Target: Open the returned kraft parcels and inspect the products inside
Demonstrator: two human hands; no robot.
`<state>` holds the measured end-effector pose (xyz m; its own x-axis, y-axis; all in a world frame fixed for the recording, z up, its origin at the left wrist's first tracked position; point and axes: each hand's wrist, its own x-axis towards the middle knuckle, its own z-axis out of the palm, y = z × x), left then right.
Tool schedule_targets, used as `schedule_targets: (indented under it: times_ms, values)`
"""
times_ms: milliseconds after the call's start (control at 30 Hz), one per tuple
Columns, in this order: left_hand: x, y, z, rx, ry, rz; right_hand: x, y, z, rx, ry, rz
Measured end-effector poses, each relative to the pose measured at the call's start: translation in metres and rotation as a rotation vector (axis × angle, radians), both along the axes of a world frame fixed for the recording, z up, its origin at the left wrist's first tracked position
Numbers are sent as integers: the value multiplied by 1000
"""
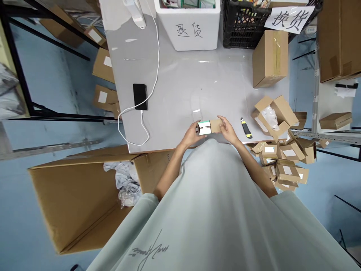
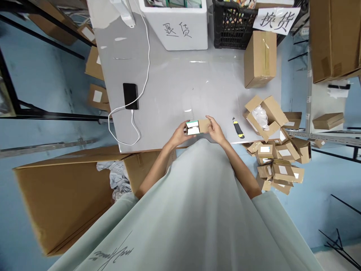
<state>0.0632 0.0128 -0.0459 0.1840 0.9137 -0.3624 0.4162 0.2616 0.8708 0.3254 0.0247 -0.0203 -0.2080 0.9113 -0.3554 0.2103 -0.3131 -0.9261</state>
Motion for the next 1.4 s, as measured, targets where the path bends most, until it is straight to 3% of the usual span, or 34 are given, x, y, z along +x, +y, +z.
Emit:
schedule_targets:
  times_ms: [133, 233, 367, 633, 867, 1133, 1400]
  values:
    - [-8, -1, 30, 112, -68, -14, 2, -6, 7, 188, -344, 47]
    - [-9, 5, 44, 189, 5, -81, -3, -10, 22, 359, -581, 184]
    - [-6, 10, 50, 218, 65, -163, -17, -14, 40, 478, -663, 495]
    - [3, 10, 57, 285, 163, -241, -28, -17, 53, 489, -703, 691]
    - [6, 20, 55, 372, 230, -274, -37, -6, 62, 453, -833, 667]
    - [9, 56, 66, 368, 133, -170, -39, 22, 62, 542, -984, 562]
    - [18, 50, 39, 374, 3, -79, -27, 41, 46, 598, -827, 489]
